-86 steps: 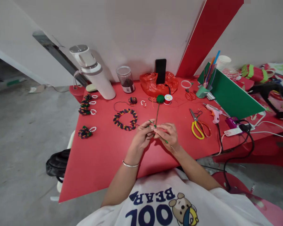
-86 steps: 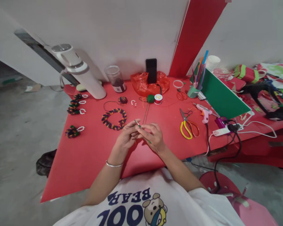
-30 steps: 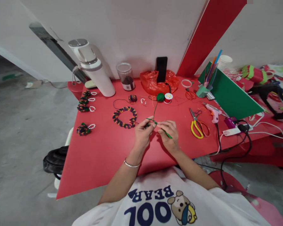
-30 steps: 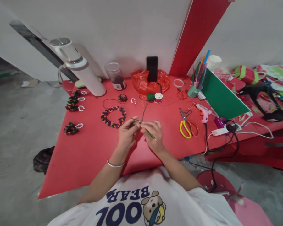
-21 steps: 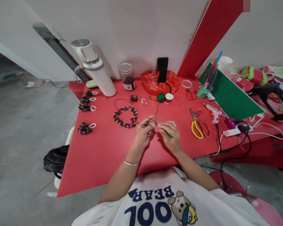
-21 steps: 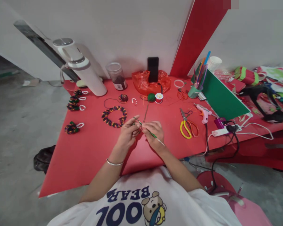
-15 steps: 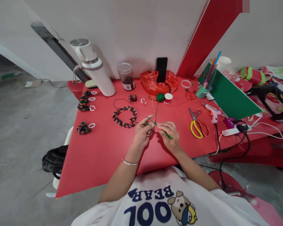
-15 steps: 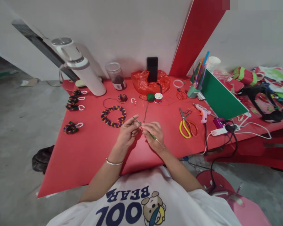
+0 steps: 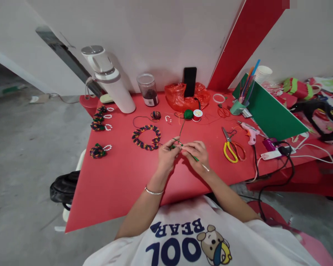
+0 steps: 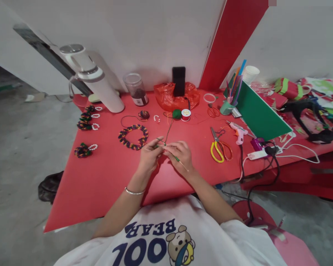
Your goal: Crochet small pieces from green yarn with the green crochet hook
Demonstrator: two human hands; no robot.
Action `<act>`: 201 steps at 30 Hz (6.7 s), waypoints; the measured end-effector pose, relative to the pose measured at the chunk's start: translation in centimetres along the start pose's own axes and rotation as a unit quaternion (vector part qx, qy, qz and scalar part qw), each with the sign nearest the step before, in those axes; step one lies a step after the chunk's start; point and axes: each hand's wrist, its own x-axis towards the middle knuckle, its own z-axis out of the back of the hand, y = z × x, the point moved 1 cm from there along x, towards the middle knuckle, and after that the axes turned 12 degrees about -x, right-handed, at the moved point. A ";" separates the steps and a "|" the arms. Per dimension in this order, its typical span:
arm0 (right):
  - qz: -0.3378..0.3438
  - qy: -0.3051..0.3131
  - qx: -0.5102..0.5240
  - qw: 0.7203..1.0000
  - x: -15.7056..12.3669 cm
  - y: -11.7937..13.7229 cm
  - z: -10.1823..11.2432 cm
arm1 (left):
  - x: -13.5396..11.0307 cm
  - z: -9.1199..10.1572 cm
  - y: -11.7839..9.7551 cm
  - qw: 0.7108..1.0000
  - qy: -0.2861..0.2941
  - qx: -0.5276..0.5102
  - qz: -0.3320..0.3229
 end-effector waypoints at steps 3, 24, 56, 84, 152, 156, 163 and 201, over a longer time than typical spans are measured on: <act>0.015 -0.033 -0.071 0.997 -0.7 0.6 -0.9 | 0.0 -0.1 -0.1 0.998 0.005 -0.040 0.038; 0.049 0.075 0.124 0.988 0.3 -3.0 1.7 | -0.1 0.4 -1.4 0.976 0.079 -0.063 0.192; 0.114 0.176 0.130 0.969 2.0 -2.7 5.4 | 0.8 1.9 -1.4 0.952 0.164 0.001 0.258; -0.065 0.044 0.164 0.983 -0.3 -1.2 2.2 | -0.1 0.2 -0.4 0.988 0.089 0.012 0.122; -0.024 0.338 0.290 0.895 4.1 -5.3 4.7 | 0.6 1.3 -0.1 0.989 0.069 0.089 0.098; -0.018 0.341 0.291 0.894 4.0 -5.3 4.6 | 0.6 1.3 0.0 0.989 0.068 0.093 0.094; -0.001 0.334 0.253 0.908 4.3 -4.7 4.8 | 0.6 1.1 -0.1 0.990 0.069 0.090 0.088; 0.091 0.053 -0.035 0.994 -0.5 -1.0 1.1 | 0.2 0.2 0.0 0.996 0.037 -0.030 0.081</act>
